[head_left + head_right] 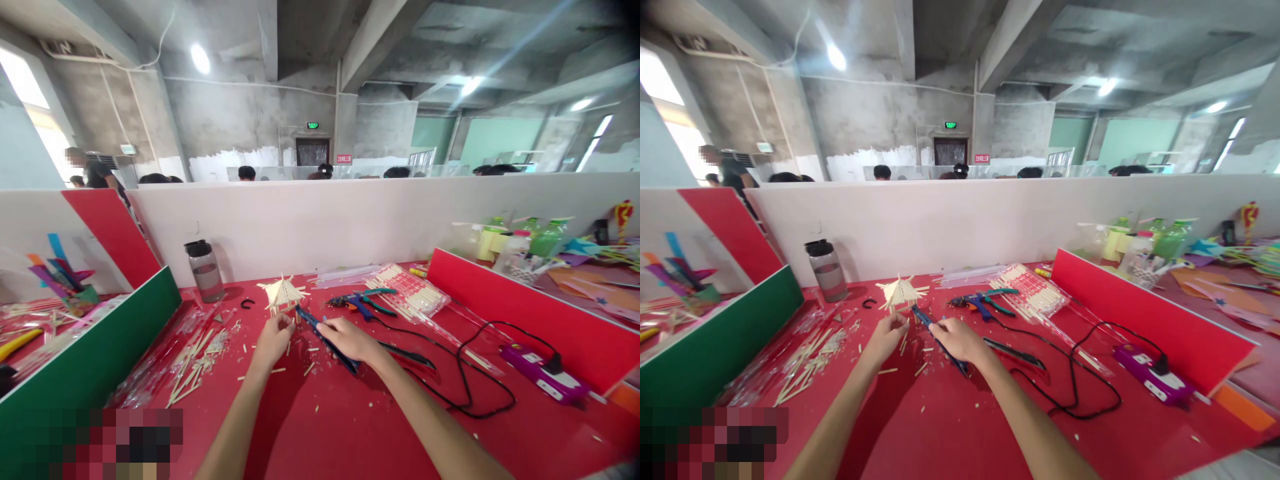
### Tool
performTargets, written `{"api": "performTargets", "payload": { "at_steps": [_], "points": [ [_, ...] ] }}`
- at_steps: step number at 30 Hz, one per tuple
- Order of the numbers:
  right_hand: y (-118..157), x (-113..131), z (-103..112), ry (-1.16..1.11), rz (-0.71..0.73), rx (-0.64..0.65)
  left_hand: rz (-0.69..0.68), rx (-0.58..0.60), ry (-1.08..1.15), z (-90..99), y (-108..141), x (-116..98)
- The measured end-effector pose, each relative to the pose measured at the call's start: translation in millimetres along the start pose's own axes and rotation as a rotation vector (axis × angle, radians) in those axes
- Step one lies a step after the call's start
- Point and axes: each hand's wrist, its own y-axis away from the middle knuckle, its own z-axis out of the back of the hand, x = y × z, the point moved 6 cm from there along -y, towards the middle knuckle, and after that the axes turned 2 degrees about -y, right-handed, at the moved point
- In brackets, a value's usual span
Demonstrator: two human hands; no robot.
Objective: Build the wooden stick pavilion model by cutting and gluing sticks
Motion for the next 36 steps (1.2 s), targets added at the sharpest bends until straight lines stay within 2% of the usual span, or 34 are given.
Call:
{"api": "performTargets", "payload": {
  "at_steps": [6, 12, 20, 25, 36],
  "points": [
    [-7, -5, -3, -0.011, -0.043, -0.025, -0.012, 0.002, -0.017, -0.9, 0, 3],
    [-2, 4, 5, 0.029, 0.043, -0.074, -0.032, 0.0, 0.061, 0.8, 1, -5],
    [9, 5, -10, -0.26, 0.012, 0.077, 0.159, 0.014, 0.312, -4.5, 10, -8],
    [11, 8, -9, -0.219, 0.069, 0.04, 0.192, 0.023, 0.339, -5.8, 11, -6],
    [11, 11, -7, -0.21, 0.087, 0.044, 0.242, 0.017, 0.384, -3.1, 13, -7]
  ]
}}
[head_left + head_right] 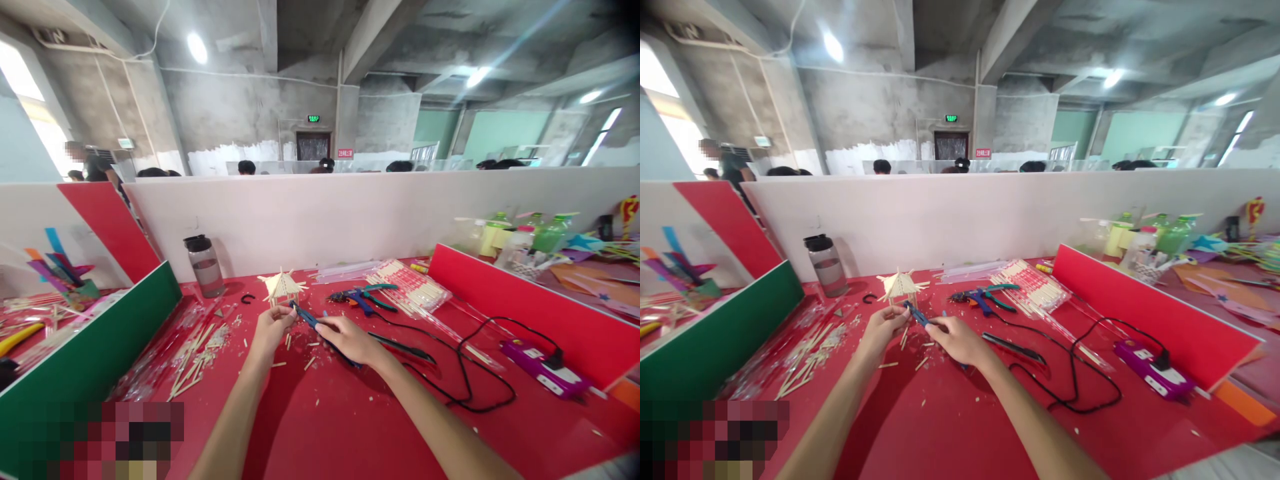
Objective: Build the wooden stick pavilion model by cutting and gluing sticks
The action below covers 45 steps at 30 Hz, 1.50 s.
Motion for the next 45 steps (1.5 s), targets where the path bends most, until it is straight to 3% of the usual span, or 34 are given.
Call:
{"api": "performTargets", "payload": {
  "at_steps": [10, 22, 45],
  "points": [
    [0.1, -4.1, -2.8, -0.109, -0.061, 0.016, -0.015, -0.018, -0.014, 1.1, -1.1, 1.7],
    [-0.4, -0.3, 1.7, -0.014, 0.04, -0.011, -0.035, -0.026, 0.015, 0.6, 1.6, -2.3],
    [0.2, -1.9, -2.4, 0.042, 0.072, -0.008, -0.107, -0.029, 0.023, 3.0, -2.1, -1.2]
  ]
}}
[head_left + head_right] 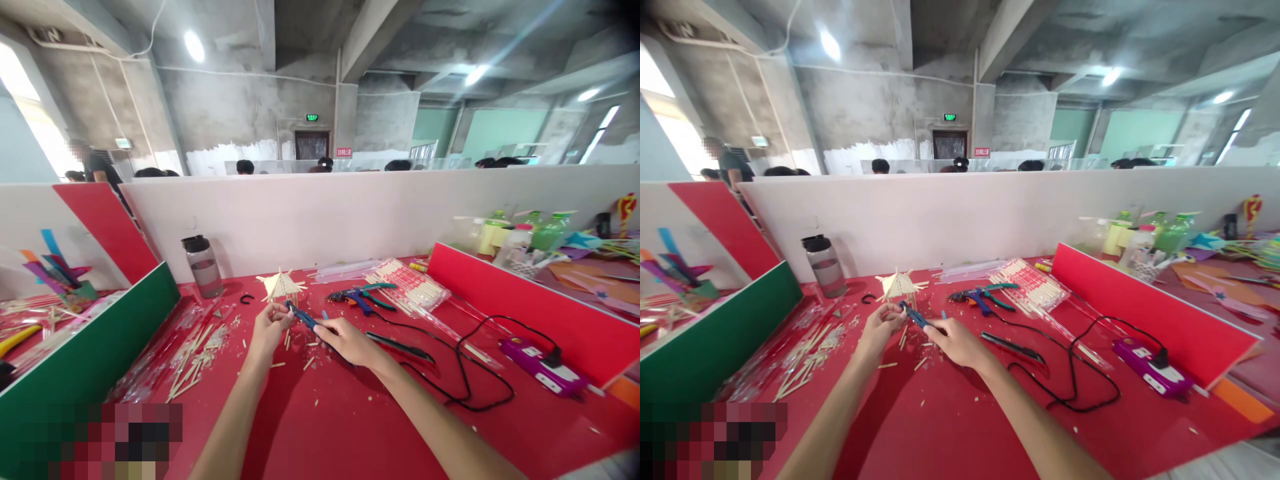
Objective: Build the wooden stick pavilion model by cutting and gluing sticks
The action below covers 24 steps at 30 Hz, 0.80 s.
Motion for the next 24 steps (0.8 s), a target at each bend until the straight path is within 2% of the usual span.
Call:
{"api": "performTargets", "payload": {
  "at_steps": [5, 13, 24],
  "points": [
    [2, 4, -4, 0.068, 0.001, -0.035, -0.028, -0.015, -0.004, 2.1, -2, 1],
    [5, 14, -8, 0.371, 0.018, -0.156, -0.042, 0.002, -0.017, 0.8, 1, -2],
    [5, 12, -13, 0.52, -0.053, -0.143, -0.041, 0.009, -0.041, 0.9, 0, -1]
  ]
}}
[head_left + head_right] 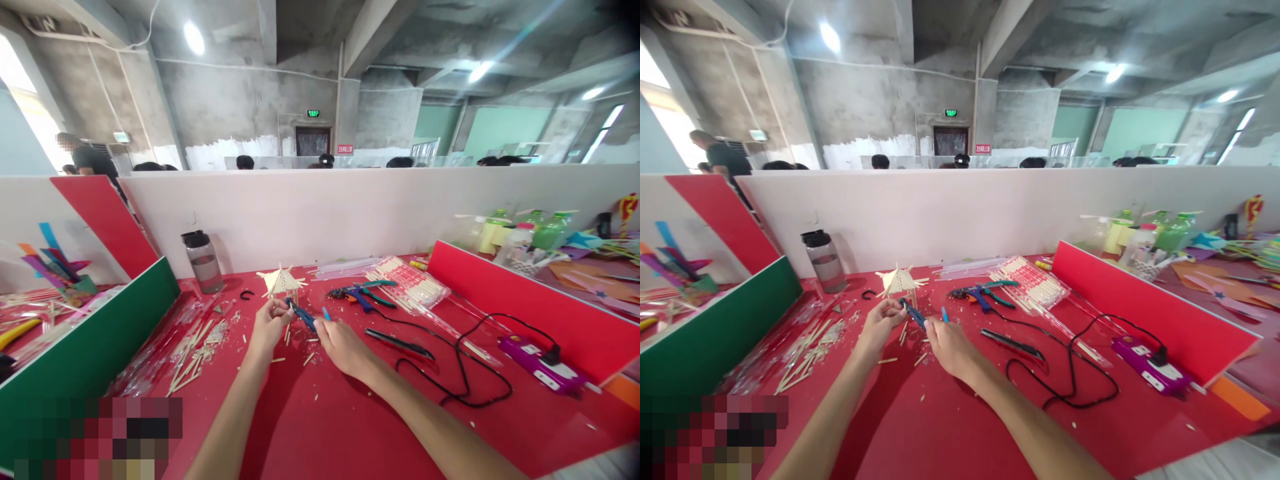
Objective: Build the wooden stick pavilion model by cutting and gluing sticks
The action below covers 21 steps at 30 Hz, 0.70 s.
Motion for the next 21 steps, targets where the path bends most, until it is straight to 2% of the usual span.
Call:
{"api": "performTargets", "payload": {
  "at_steps": [13, 21],
  "points": [
    [-0.7, -3.5, -1.9, 0.108, -0.032, 0.012, -0.003, -0.007, 0.011, -0.9, 1.3, -3.3],
    [-3.6, -4.5, 2.0, 0.156, -0.061, 0.007, -0.063, -0.002, -0.002, -0.3, 0.8, -9.1]
  ]
}}
